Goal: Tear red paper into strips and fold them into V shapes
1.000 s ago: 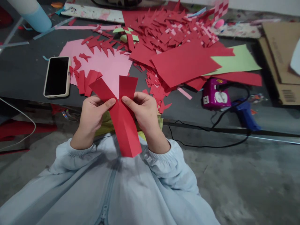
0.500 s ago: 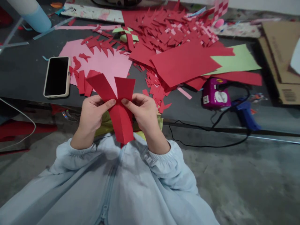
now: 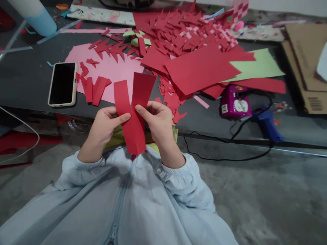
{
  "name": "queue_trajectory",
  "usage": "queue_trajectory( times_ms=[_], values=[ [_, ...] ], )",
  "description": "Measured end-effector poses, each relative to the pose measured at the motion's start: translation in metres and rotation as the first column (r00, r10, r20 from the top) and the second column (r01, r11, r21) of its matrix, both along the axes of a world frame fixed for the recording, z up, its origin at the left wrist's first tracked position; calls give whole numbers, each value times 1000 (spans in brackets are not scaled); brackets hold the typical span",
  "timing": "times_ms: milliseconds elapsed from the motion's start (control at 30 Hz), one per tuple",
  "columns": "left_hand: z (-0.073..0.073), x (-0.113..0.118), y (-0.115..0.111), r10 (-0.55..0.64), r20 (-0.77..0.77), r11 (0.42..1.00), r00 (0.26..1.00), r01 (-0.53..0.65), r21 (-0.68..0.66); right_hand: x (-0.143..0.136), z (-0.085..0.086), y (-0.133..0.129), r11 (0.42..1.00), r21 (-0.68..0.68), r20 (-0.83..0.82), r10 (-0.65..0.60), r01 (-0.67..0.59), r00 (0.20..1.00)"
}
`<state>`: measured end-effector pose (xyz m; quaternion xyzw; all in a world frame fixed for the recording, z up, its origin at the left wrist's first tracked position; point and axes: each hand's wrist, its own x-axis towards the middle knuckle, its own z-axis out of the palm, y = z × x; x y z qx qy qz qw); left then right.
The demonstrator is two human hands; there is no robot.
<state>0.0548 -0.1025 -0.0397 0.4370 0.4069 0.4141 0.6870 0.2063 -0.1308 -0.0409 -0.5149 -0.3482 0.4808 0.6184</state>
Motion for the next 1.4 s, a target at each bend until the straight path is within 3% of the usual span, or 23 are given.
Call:
queue_trajectory(
  times_ms=[133,400,467,567,633,800,967,1100,1167,1300,1400],
  values=[
    [2,-1,0,67,-39,997,997,-66,30,2,-4,-2,995,-45,-39,89,-90,995],
    [1,3,-1,212,-10,974,977,-210,88,-3,-5,-5,999,-12,7,-44,44,999],
    [0,1,0,169,0,983,986,-168,77,-3,-4,-4,998,-1,7,-57,57,998],
    [-2,-2,0,9,1,1000,1000,-9,30,-2,-2,-2,997,31,-10,-74,75,997],
    [-2,-4,1,-21,-11,1000,1000,21,10,-1,-2,-2,999,10,-8,-53,53,999],
    [0,-4,3,61,-39,997,997,-59,50,2,-5,-6,992,-61,-50,103,-106,993],
    [-1,0,2,151,-21,983,988,-148,104,-2,-8,-8,999,-21,-60,43,-44,997],
    [1,1,2,221,29,968,975,-222,114,-5,-9,-8,998,-62,-54,-35,32,998],
    [2,-1,2,165,34,982,986,-168,85,-6,-11,-7,996,-68,-38,-62,59,997],
    [3,-5,3,-59,2,998,998,59,1,-5,-14,-4,998,-27,-18,-64,64,998],
    [1,-7,4,-102,3,995,995,102,-20,-4,-14,-3,998,1,-35,-60,60,998]
  ],
)
